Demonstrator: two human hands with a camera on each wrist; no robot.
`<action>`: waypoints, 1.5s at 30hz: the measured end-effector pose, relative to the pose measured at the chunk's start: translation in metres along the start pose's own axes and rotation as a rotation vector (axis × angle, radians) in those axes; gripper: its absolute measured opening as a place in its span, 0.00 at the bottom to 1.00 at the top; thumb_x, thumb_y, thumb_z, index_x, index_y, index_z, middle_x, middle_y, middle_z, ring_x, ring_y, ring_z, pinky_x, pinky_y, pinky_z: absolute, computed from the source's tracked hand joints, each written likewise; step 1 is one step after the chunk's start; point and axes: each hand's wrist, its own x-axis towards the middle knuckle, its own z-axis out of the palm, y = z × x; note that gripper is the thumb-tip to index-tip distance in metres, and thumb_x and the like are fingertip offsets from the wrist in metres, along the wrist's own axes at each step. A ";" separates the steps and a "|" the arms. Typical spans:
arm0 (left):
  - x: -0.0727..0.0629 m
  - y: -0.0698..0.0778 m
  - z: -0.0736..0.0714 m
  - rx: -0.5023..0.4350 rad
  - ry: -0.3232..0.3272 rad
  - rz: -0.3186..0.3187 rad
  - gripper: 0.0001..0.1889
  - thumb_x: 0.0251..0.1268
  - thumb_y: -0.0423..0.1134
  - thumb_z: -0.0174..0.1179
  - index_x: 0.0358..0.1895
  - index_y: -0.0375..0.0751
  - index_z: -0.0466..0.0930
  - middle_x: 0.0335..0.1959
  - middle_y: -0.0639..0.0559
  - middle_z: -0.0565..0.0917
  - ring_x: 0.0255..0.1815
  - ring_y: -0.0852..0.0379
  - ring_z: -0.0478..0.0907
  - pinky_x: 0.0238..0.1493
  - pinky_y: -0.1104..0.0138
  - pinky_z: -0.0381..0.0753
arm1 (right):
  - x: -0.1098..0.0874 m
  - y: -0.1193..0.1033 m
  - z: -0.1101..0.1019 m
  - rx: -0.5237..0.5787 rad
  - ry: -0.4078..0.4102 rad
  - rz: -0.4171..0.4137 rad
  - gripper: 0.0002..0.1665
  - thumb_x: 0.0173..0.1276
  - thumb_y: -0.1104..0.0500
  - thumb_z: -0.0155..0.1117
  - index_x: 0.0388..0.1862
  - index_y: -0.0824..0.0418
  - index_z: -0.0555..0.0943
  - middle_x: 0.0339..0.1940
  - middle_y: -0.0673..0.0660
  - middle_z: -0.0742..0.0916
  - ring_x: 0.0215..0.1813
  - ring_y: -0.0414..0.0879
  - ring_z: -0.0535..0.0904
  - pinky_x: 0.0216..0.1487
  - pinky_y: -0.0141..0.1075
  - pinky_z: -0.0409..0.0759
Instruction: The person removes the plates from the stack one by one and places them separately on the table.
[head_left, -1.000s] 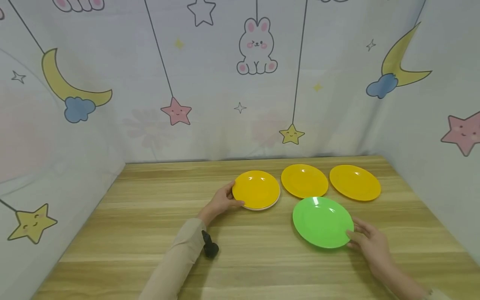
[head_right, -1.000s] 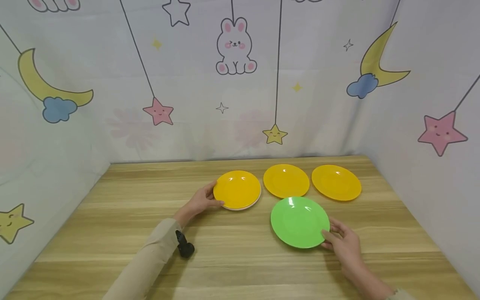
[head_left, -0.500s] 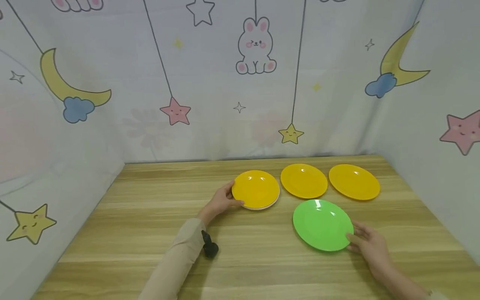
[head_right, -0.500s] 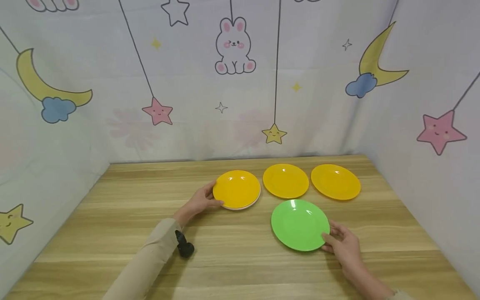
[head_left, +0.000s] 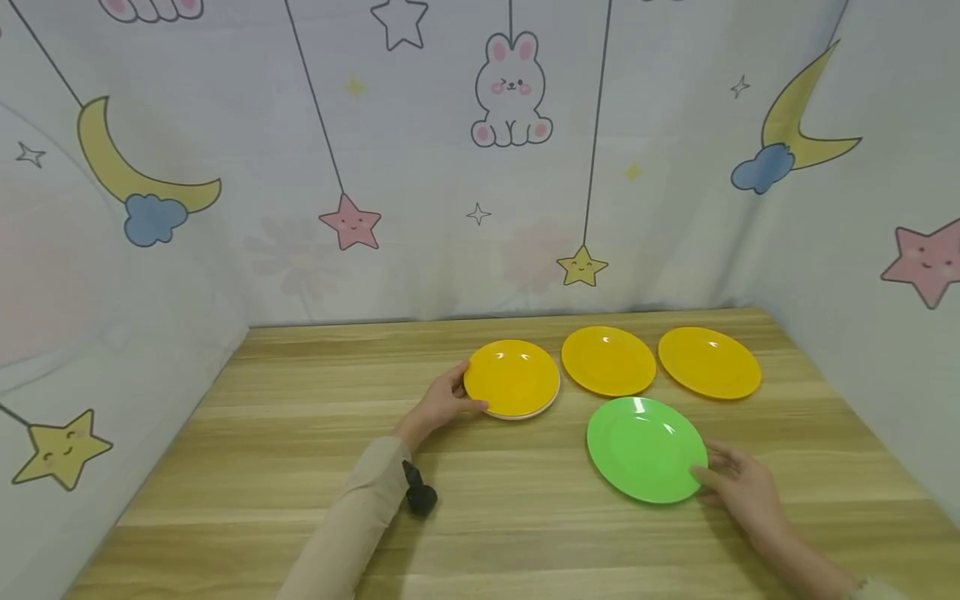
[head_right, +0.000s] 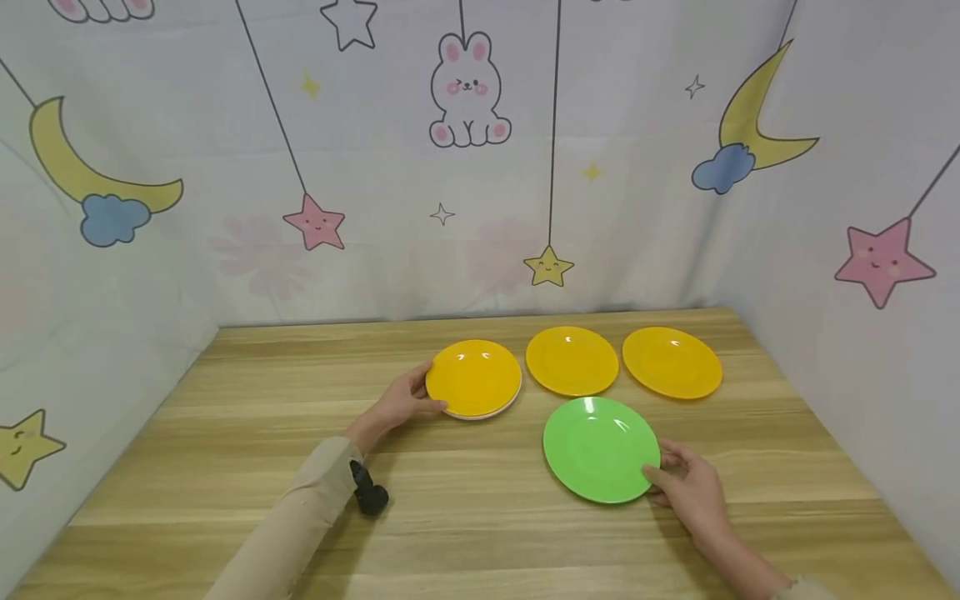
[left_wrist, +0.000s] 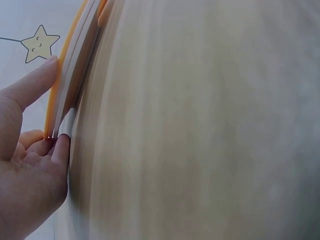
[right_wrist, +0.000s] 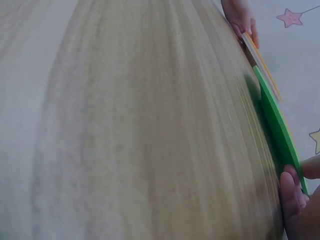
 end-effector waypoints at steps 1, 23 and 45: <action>-0.002 0.003 0.000 -0.002 -0.005 -0.001 0.47 0.49 0.28 0.66 0.69 0.29 0.43 0.71 0.37 0.48 0.69 0.45 0.53 0.66 0.59 0.60 | 0.000 0.000 0.000 -0.012 0.002 -0.006 0.35 0.62 0.60 0.61 0.63 0.75 0.60 0.50 0.74 0.76 0.28 0.38 0.79 0.31 0.32 0.83; 0.006 -0.009 0.002 0.002 0.030 0.009 0.47 0.49 0.28 0.66 0.70 0.31 0.45 0.71 0.40 0.50 0.68 0.47 0.56 0.65 0.61 0.63 | 0.003 0.005 -0.002 -0.078 0.033 -0.035 0.34 0.61 0.58 0.63 0.60 0.76 0.64 0.49 0.75 0.77 0.23 0.40 0.77 0.25 0.33 0.81; 0.006 -0.010 0.001 0.002 0.022 0.015 0.47 0.49 0.29 0.66 0.70 0.33 0.45 0.71 0.42 0.51 0.69 0.49 0.55 0.65 0.61 0.62 | 0.034 -0.044 0.009 -0.112 -0.143 -0.160 0.34 0.61 0.55 0.62 0.59 0.76 0.67 0.45 0.67 0.80 0.40 0.50 0.80 0.33 0.33 0.82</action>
